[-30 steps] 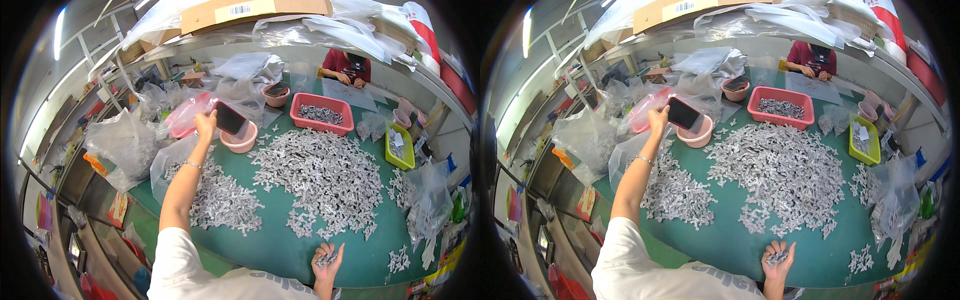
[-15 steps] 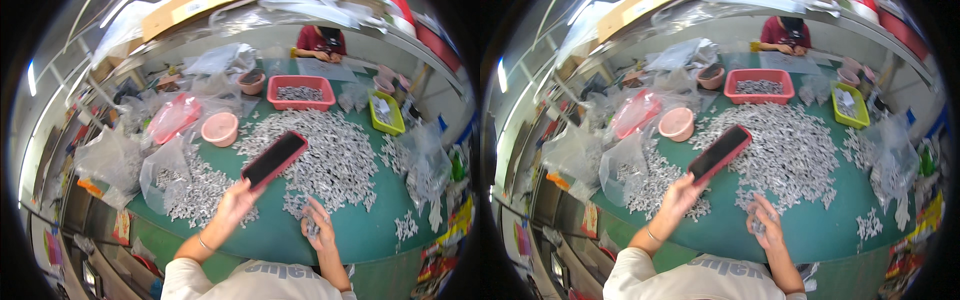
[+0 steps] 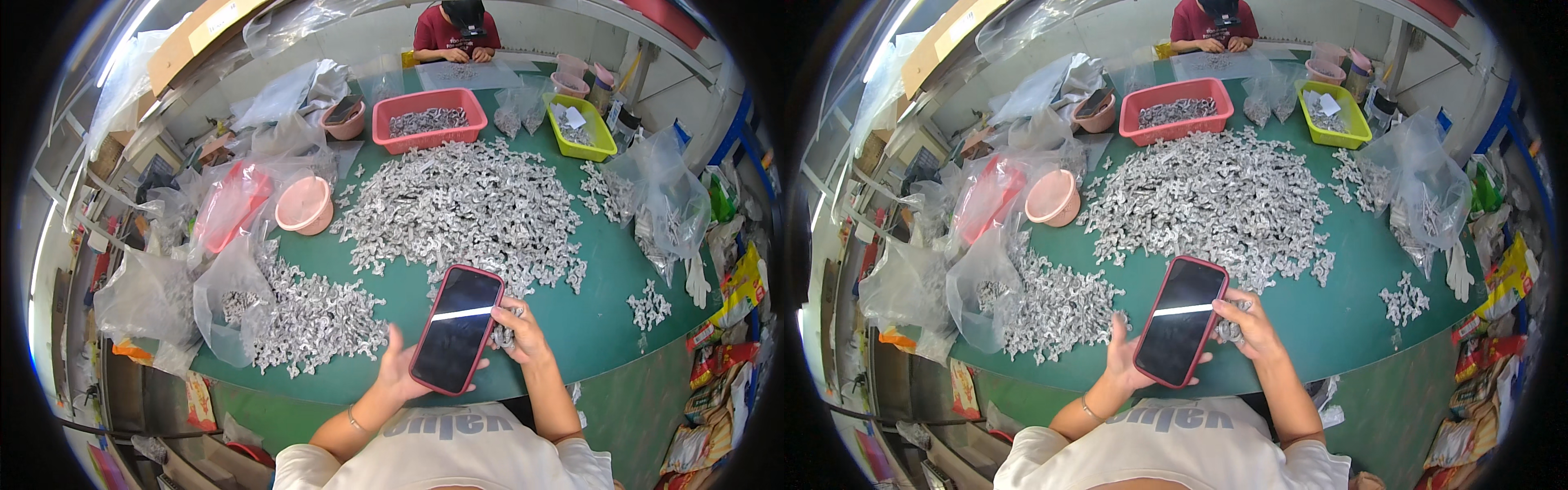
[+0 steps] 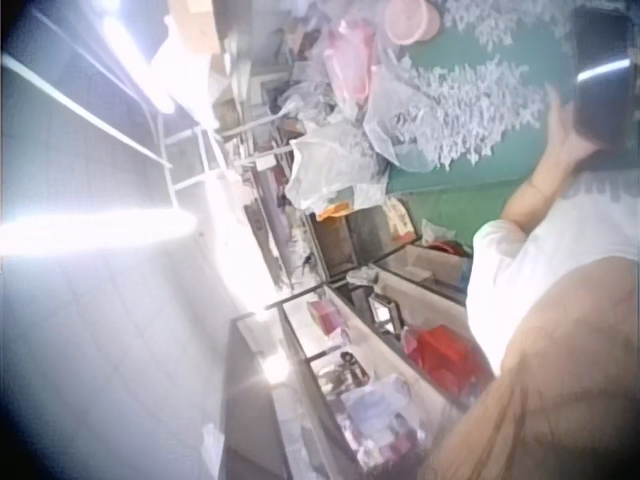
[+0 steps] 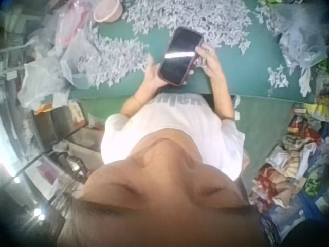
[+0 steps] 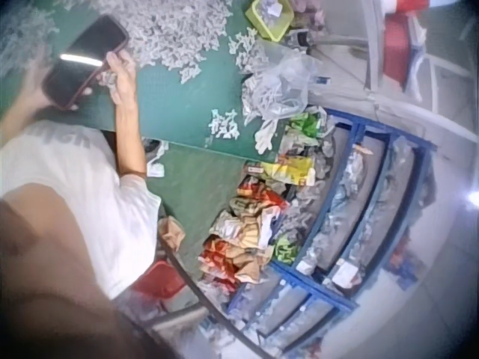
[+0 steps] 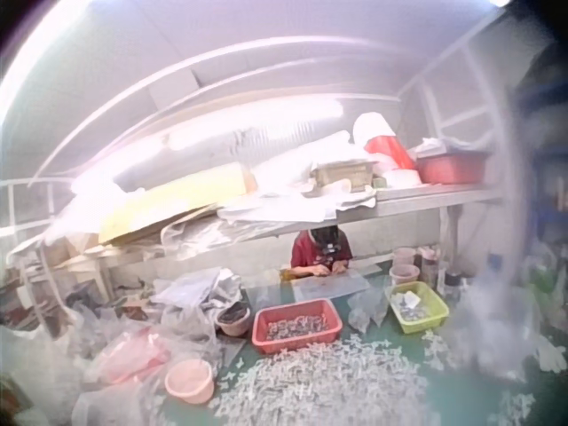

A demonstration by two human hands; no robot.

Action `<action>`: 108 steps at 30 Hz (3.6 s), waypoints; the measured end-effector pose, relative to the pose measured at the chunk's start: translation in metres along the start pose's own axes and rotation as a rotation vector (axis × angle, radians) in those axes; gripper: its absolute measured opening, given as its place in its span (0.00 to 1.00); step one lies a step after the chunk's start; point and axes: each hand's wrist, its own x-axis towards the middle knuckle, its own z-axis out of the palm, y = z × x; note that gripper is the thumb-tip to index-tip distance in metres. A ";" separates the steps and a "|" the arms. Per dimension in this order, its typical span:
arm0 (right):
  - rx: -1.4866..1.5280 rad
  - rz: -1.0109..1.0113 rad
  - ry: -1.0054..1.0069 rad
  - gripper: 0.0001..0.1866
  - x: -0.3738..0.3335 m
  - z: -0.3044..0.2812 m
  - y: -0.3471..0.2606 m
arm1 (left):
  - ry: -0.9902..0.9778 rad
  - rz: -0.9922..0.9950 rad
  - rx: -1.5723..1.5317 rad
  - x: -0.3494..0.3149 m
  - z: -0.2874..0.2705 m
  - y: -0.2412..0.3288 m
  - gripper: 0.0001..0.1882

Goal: The person sorts through a pile of silver hardware components by hand, picking up individual pieces to inspect them and grouping them together on a green work surface.

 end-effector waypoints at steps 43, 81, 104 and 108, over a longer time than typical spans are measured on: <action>0.175 -0.009 -0.086 0.17 -0.007 -0.024 0.024 | 0.134 0.234 0.341 0.017 0.002 0.032 0.56; 0.258 0.002 0.020 0.15 -0.003 -0.048 0.036 | 1.319 -0.096 1.525 -0.040 0.049 0.376 0.15; 0.314 0.080 0.035 0.12 0.003 -0.052 0.036 | 1.540 -0.564 1.812 0.018 0.012 0.427 0.29; 0.556 0.082 0.086 0.12 0.007 -0.058 0.040 | 1.456 -0.455 1.791 0.032 0.027 0.398 0.25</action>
